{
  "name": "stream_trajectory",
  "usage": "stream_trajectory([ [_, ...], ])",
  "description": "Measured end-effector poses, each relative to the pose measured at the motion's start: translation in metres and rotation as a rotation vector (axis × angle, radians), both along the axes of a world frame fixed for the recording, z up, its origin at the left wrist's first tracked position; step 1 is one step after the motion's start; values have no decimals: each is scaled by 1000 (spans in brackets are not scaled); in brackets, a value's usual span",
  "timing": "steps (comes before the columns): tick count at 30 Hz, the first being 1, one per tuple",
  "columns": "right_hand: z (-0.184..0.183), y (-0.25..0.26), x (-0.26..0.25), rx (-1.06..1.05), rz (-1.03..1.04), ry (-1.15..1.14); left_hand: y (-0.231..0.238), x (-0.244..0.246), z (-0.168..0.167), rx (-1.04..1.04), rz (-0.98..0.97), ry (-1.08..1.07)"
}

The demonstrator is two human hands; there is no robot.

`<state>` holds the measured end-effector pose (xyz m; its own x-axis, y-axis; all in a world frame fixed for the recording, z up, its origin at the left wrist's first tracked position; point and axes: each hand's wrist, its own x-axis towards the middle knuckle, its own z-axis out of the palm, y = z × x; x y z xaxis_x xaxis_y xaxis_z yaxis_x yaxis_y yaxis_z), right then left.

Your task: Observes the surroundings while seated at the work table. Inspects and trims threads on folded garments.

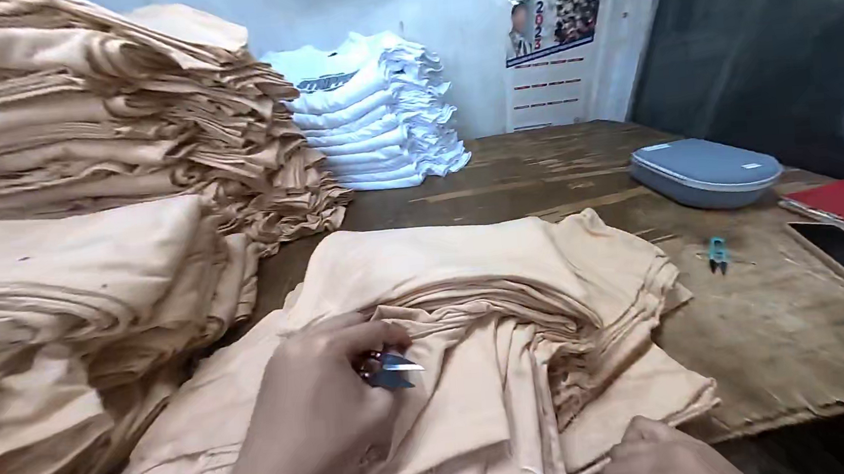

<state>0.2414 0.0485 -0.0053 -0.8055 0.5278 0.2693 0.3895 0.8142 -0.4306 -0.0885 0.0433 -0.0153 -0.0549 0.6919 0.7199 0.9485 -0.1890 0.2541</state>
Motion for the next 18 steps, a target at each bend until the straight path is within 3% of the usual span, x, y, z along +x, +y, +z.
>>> stream_trajectory([
  [4, -18, 4, -39, 4, -309, 354, -9, 26, 7, -11, 85, 100],
  [6, -34, 7, -57, -136, -334, 464, -16, 40, 10, 0, -50, 106],
  [10, -41, 7, -59, -465, -277, 678, -33, 50, 11, -190, -424, 55],
  [14, -42, 2, -58, -559, -295, 745, -34, 42, -5, -183, -462, 46],
  [18, -47, -3, -65, -483, -393, 852, -37, 52, 11, -116, -352, 54],
])
